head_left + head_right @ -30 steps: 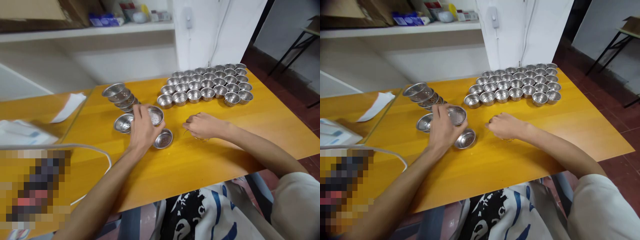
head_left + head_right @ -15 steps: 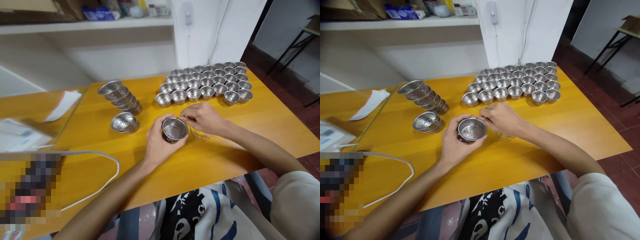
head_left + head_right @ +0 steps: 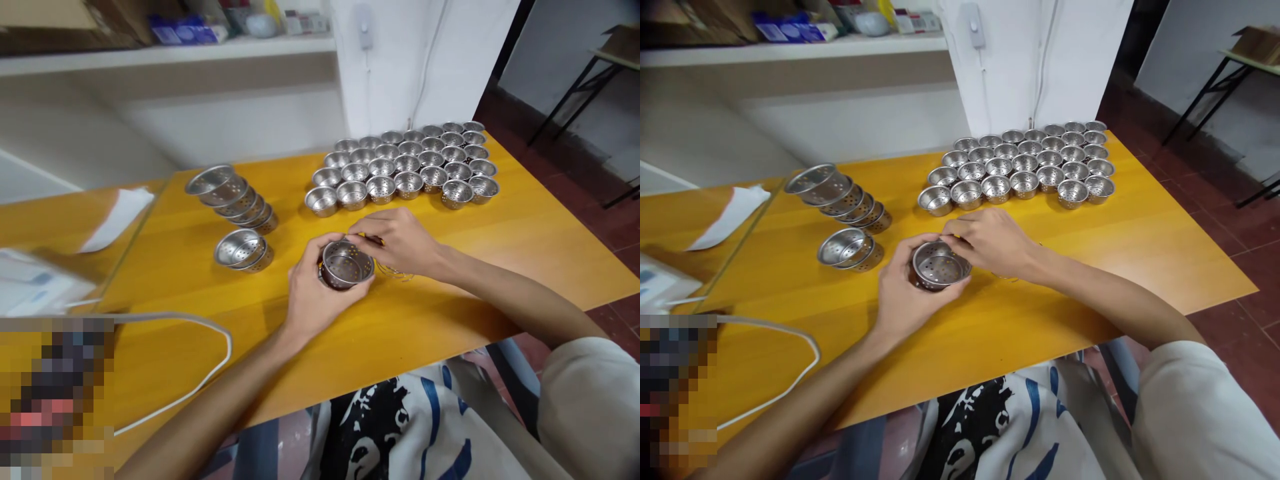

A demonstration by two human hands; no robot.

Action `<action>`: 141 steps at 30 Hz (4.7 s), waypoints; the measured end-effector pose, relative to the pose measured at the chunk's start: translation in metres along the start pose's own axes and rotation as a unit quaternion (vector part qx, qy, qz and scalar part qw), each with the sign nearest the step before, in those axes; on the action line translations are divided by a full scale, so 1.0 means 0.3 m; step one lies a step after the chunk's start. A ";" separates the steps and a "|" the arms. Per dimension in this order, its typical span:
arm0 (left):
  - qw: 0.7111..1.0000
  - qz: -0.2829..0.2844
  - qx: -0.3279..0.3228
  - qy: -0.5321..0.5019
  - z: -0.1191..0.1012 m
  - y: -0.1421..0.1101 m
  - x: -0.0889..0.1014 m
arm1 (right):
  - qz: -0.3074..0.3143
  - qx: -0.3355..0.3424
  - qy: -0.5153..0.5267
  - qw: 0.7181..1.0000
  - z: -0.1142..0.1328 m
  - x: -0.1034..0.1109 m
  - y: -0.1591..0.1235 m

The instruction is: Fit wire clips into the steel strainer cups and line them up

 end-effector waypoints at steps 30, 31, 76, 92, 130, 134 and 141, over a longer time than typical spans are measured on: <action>0.980 0.096 -0.077 -0.157 -0.003 0.041 -0.045 | 0.065 -0.014 0.479 0.875 -0.086 -0.029 0.004; 0.973 0.120 -0.058 -0.189 0.003 0.038 -0.063 | 0.072 -0.016 0.482 0.873 -0.087 -0.030 0.001; 0.946 0.070 -0.210 0.238 -0.025 0.003 -0.069 | 0.073 -0.220 -0.075 0.970 -0.537 0.238 -0.081; 0.885 0.113 -0.021 0.451 -0.050 0.021 -0.035 | 0.165 -0.285 -0.331 0.884 -0.650 0.155 -0.133; 0.997 0.066 0.005 -0.031 0.189 0.070 -0.084 | 0.227 -0.164 -0.051 0.959 -0.150 0.016 -0.043; 0.997 0.063 -0.005 -0.036 0.173 0.064 -0.081 | 0.212 -0.118 -0.019 0.970 -0.133 -0.023 -0.022; 0.999 0.051 0.008 -0.018 0.182 0.069 -0.080 | 0.220 -0.166 -0.083 0.958 -0.196 -0.027 -0.021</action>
Point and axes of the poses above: each hand's wrist, its own y-axis towards the middle knuckle, its own x-axis out of the back of the hand, z = x × y, the point moved 7 cm from there along y, towards the middle knuckle, and after that the axes turned 11 degrees about z, right-handed, at the moved point
